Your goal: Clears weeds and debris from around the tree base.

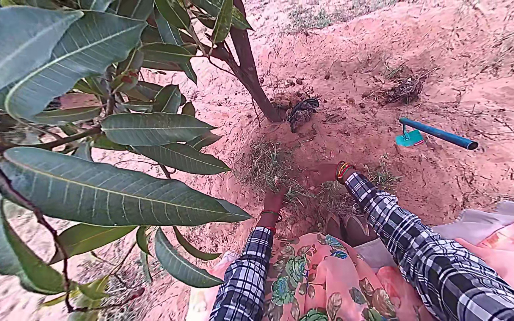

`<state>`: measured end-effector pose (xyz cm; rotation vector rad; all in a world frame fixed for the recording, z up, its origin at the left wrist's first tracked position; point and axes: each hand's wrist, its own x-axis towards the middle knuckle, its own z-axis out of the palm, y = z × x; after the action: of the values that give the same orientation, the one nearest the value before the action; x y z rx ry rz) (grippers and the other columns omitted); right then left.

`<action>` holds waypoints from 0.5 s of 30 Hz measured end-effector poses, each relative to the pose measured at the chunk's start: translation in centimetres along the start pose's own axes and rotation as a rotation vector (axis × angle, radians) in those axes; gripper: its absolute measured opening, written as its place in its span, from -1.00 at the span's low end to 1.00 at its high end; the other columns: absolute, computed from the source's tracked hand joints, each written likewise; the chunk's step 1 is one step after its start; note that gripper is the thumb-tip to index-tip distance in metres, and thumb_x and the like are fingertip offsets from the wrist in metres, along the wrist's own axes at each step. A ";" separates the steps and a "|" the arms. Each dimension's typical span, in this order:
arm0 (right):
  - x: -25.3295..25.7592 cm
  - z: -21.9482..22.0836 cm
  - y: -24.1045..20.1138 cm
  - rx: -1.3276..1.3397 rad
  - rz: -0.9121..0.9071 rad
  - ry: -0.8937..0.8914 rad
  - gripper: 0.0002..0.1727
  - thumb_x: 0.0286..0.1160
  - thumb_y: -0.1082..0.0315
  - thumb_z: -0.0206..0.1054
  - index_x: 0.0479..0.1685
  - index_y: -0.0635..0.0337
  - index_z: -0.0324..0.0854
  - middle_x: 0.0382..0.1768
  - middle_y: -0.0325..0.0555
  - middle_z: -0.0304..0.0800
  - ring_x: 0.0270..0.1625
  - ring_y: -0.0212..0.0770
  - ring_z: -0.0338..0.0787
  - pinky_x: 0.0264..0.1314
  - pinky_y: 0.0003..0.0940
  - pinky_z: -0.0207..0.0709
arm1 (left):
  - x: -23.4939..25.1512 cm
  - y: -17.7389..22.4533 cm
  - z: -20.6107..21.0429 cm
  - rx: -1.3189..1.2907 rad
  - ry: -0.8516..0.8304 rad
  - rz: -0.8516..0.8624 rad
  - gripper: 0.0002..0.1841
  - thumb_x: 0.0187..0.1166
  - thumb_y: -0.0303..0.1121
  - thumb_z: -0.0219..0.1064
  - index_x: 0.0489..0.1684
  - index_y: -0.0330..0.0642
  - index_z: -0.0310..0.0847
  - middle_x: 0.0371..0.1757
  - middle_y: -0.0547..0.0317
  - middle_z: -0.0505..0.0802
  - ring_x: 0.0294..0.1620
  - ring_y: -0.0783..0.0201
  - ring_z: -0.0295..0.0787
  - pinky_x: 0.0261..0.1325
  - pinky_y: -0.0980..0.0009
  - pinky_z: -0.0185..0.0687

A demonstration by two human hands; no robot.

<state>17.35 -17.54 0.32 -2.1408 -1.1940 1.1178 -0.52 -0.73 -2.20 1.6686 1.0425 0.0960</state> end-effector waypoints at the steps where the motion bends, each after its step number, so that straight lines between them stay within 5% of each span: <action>1: -1.1 0.3 -1.3 -0.140 0.109 -0.078 -0.21 0.60 0.16 0.48 0.75 0.35 0.29 0.64 0.33 0.45 0.71 0.24 0.43 0.75 0.16 0.19 | 0.0 0.0 0.1 -0.004 -0.008 0.010 -0.37 0.74 -0.21 0.34 0.68 -0.35 0.23 0.39 -0.37 0.68 0.22 -0.09 0.81 0.18 -0.01 0.81; 3: 0.0 3.0 -0.1 -0.366 0.164 -0.109 -0.29 0.60 0.16 0.44 0.63 0.43 0.40 0.58 0.42 0.48 0.64 0.36 0.46 0.63 0.31 0.26 | -0.1 0.2 0.3 -0.020 -0.011 0.016 -0.41 0.74 -0.22 0.33 0.66 -0.32 0.27 0.38 -0.35 0.69 0.19 -0.06 0.83 0.14 0.02 0.82; 5: 3.5 6.8 4.2 -0.367 0.115 0.029 -0.34 0.32 0.20 0.62 0.37 0.45 0.63 0.40 0.60 0.57 0.46 0.57 0.56 0.42 0.52 0.39 | -0.6 0.5 0.5 -0.060 0.014 0.016 -0.43 0.75 -0.23 0.33 0.64 -0.30 0.31 0.35 -0.32 0.71 0.17 -0.02 0.84 0.12 0.05 0.83; 7: 5.0 7.9 5.3 -0.247 0.284 0.045 -0.43 0.39 0.36 0.53 0.43 0.37 0.63 0.58 0.59 0.39 0.61 0.60 0.39 0.55 0.57 0.25 | -0.9 1.0 0.4 -0.101 0.046 0.028 -0.40 0.76 -0.23 0.31 0.67 -0.35 0.24 0.35 -0.34 0.71 0.17 -0.01 0.84 0.13 0.08 0.83; 10: 5.3 6.9 8.3 -0.106 0.457 0.163 -0.55 0.58 0.43 0.31 0.46 0.28 0.63 0.58 0.46 0.47 0.56 0.48 0.53 0.48 0.50 0.40 | -1.0 1.3 0.1 -0.123 0.071 0.037 -0.39 0.78 -0.26 0.28 0.70 -0.38 0.17 0.41 -0.36 0.66 0.25 -0.02 0.81 0.19 0.08 0.82; 15: 4.2 2.8 14.2 0.033 0.602 0.509 -0.61 0.50 0.46 0.38 0.32 0.19 0.73 0.44 0.42 0.61 0.38 0.48 0.68 0.23 0.52 0.56 | -0.9 0.9 0.9 -0.073 0.038 0.076 -0.37 0.76 -0.27 0.30 0.69 -0.42 0.16 0.42 -0.38 0.65 0.24 -0.04 0.80 0.18 0.05 0.81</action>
<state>23.23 -21.50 -12.91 -2.6166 -0.3074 0.7064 -0.06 -2.03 -1.46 1.6456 0.9926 0.2133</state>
